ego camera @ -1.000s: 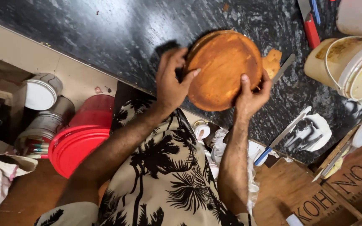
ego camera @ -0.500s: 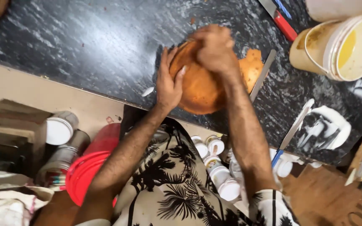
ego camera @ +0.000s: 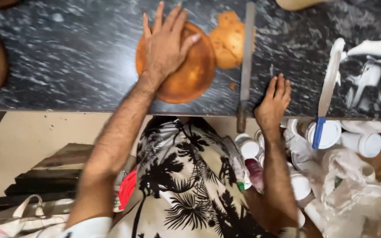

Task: The person picks up a cake, places it on a counter, and removes a paper liner before slicing it into layers. They spread frosting onto a layer with a spatula, place another layer on top, and repeat the process with other cakes.

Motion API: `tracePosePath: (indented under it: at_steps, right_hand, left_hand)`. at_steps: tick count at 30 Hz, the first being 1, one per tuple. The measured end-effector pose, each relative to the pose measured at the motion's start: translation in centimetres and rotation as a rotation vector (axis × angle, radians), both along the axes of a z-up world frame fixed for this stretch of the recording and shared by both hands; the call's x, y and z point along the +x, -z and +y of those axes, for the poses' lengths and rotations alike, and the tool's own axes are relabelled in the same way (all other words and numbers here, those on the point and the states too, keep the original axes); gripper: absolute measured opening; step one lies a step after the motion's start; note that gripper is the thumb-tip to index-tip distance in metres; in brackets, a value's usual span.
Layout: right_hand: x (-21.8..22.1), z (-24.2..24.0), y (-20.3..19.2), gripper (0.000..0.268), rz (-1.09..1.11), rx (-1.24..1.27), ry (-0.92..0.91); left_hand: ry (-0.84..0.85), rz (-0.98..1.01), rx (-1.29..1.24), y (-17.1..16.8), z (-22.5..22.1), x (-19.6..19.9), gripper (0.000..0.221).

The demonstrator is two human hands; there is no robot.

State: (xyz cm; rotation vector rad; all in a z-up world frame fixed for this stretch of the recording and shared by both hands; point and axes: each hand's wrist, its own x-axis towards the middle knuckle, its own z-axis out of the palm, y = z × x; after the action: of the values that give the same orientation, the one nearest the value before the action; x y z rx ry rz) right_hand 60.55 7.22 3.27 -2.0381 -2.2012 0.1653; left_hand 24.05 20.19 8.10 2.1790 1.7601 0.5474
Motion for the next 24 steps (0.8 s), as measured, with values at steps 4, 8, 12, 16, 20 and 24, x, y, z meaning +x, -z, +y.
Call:
tracePosePath:
  at_steps: [4, 8, 12, 16, 20, 24]
  right_hand:
    - [0.2, -1.5, 1.6, 0.069, 0.212, 0.158, 0.095]
    - [0.0, -1.8, 1.3, 0.068, 0.257, 0.196, 0.143]
    - [0.2, -1.8, 1.3, 0.068, 0.275, 0.236, 0.158]
    - [0.5, -1.8, 2.8, 0.071, 0.269, 0.219, 0.2]
    - [0.7, -1.8, 3.2, 0.068, 0.283, 0.234, 0.193]
    - [0.8, -1.8, 3.4, 0.067, 0.313, 0.244, 0.197]
  left_hand:
    - [0.209, 0.129, 0.022, -0.3, -2.5, 1.7, 0.079]
    - [0.138, 0.195, -0.237, -1.5, -2.5, 2.0, 0.078]
    - [0.108, 0.294, -0.011, -0.9, -4.8, 4.7, 0.074]
    - [0.097, 0.309, -0.107, 0.5, -4.8, 3.7, 0.075]
    - [0.081, 0.249, -0.115, 0.7, -4.6, 3.7, 0.075]
    - [-0.047, 0.192, -0.443, 0.0, -4.3, 4.2, 0.077]
